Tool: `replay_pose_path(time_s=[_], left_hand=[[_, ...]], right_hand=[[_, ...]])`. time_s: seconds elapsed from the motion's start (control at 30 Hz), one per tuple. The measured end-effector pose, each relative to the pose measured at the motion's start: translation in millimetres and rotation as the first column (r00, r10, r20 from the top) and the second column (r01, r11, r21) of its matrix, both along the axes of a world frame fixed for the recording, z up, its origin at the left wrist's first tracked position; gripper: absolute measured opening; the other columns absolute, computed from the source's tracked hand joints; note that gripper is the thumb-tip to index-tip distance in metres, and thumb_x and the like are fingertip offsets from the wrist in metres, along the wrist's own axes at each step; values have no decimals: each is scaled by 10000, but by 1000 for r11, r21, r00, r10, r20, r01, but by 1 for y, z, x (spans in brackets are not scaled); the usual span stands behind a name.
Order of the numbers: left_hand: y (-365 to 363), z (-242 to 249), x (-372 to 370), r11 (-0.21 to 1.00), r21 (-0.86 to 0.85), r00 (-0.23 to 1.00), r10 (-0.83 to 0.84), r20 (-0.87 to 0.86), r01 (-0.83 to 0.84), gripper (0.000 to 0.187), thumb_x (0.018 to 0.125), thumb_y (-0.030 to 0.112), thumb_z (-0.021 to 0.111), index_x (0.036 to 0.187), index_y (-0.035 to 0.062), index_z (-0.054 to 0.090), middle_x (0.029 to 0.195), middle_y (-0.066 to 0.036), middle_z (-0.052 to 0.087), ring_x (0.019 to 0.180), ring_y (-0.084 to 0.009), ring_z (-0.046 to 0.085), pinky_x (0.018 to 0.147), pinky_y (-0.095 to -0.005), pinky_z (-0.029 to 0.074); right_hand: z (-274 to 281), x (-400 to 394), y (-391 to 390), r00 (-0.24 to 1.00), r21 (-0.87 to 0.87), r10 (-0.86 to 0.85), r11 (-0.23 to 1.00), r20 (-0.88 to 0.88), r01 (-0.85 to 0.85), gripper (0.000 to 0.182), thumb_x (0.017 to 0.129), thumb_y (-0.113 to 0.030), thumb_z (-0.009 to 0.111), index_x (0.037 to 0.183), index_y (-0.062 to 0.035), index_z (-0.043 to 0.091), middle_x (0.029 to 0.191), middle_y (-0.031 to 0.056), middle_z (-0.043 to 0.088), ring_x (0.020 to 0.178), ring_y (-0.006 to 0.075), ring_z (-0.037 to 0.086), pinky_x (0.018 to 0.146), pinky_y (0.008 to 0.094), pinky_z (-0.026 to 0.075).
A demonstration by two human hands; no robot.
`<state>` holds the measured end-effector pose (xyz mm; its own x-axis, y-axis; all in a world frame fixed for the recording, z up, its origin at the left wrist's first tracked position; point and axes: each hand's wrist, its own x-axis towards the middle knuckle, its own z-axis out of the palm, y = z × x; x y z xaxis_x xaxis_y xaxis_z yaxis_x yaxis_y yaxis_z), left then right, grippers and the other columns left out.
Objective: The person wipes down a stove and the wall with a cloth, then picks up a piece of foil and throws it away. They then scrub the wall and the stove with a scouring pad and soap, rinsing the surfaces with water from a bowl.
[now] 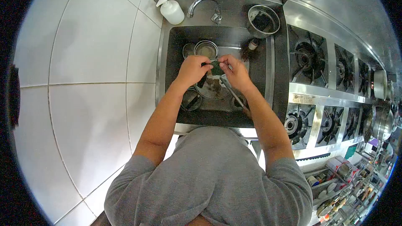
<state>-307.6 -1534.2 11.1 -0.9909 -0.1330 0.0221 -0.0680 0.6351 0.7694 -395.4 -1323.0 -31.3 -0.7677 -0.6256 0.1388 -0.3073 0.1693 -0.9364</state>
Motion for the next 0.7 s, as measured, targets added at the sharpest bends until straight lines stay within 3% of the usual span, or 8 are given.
replay_pose_path(time_s=[0.17, 0.23, 0.27, 0.3, 0.37, 0.6, 0.67, 0.7], left_hand=[[0, 8, -1, 997, 72, 997, 28, 71, -33, 234, 854, 191, 822, 988, 2, 784, 901, -225, 747, 836, -397, 740, 755, -443, 551], [-1, -1, -1, 999, 55, 997, -3, 72, -1, 243, 855, 186, 821, 1007, 0, 789, 896, -218, 753, 813, -365, 743, 753, -418, 554], [-1, -2, 1, 997, 71, 995, 8, 95, -15, 251, 854, 187, 823, 1016, -2, 791, 890, -211, 755, 801, -348, 741, 754, -406, 554], [-1, -4, 1, 996, 85, 993, 22, 119, -32, 259, 853, 187, 825, 1026, -3, 792, 883, -203, 757, 789, -331, 738, 755, -395, 553], [1, -4, 3, 994, 102, 983, 18, 180, -37, 254, 868, 184, 826, 1028, -10, 790, 862, -160, 773, 774, -267, 738, 745, -370, 545], [4, -3, -3, 960, 252, 981, 73, 181, -118, 236, 910, 193, 816, 993, -23, 766, 853, -84, 753, 790, -146, 677, 736, -324, 515], [2, 4, -5, 939, 328, 982, 40, 186, -101, 218, 929, 184, 797, 995, -17, 743, 881, -56, 718, 832, -124, 646, 761, -317, 503], [-1, -3, -6, 940, 325, 980, 47, 192, -109, 218, 929, 184, 797, 995, -17, 743, 881, -56, 718, 832, -124, 646, 761, -317, 503]], right_hand=[[29, 8, -5, 997, -114, 35, 993, 64, -27, 180, 1037, -97, 672, 1205, -41, 704, 1062, 130, 756, 1018, 287, 728, 892, 392, 564], [28, 6, -2, 985, -13, 78, 997, -152, -81, 179, 1033, -94, 675, 1198, -48, 726, 1080, 127, 757, 1025, 274, 714, 894, 375, 554], [27, 5, 1, 985, 48, 144, 989, -98, -139, 207, 1088, -102, 626, 1278, -31, 670, 1112, 57, 728, 1050, 151, 663, 930, 328, 528], [24, 4, 1, 986, 47, 134, 990, -102, -130, 207, 1088, -102, 626, 1278, -31, 670, 1112, 57, 728, 1050, 151, 663, 930, 328, 528], [16, 4, 0, 989, -112, 72, 992, 128, -58, 242, 1079, -121, 634, 1311, -62, 662, 1047, 74, 728, 922, 177, 648, 851, 317, 514], [-14, 0, 10, 890, -118, 124, 990, 439, -79, 317, 1094, -130, 616, 1402, -61, 583, 977, -10, 648, 877, 112, 585, 833, 320, 503], [3, 5, 14, 567, -194, 125, 979, 814, 64, 415, 1040, -216, 708, 1408, -67, 587, 1057, 0, 661, 929, 120, 586, 852, 320, 498], [-8, 8, 16, 561, -197, 131, 979, 818, 59, 415, 1040, -216, 708, 1408, -67, 587, 1057, 0, 661, 929, 120, 586, 852, 320, 498]])
